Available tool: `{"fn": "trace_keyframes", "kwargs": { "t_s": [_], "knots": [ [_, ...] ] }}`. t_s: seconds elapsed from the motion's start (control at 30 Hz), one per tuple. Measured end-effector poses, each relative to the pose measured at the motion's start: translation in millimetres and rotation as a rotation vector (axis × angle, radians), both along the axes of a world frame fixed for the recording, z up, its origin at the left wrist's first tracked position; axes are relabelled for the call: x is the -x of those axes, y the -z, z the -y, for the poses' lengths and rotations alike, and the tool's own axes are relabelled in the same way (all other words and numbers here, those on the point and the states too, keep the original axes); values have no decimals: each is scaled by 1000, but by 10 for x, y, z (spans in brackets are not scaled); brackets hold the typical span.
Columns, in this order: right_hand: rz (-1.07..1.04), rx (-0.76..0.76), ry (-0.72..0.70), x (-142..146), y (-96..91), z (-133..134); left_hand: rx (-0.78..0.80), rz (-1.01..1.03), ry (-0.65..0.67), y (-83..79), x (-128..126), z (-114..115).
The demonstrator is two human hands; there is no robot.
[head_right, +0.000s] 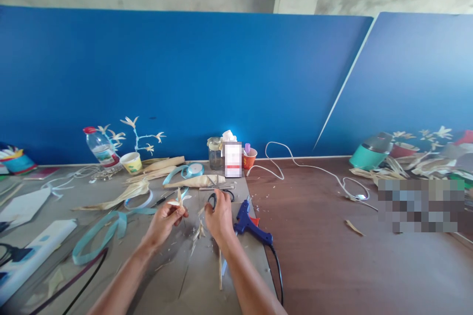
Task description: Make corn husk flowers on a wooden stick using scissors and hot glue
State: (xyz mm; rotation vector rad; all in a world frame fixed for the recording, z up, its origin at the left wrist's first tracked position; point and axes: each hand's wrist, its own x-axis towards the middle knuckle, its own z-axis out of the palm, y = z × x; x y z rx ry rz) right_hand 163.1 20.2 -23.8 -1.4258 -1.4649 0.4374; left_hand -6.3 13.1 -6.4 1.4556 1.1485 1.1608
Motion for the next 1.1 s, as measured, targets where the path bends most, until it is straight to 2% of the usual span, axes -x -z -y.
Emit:
{"fn": "trace_keyframes", "kwargs": {
  "t_s": [0.27,0.4,0.53,0.73,1.1],
  "knots": [
    [-25,-63,-37,36,-27,48,-12,-42,-97,15,1,-18],
    [-15,-99,-106,59,-78,86,-62,-79,-127,62,4,-34],
    [-23,-72,-223,102,-150,136,-77,-104,-164,108,6,-49],
    [-37,-38,-364,171,-178,191,-114,-99,-118,147,15,-53],
    [-30,-22,-342,178,-184,188,-184,-168,-178,61,-13,-7]
  ]
}}
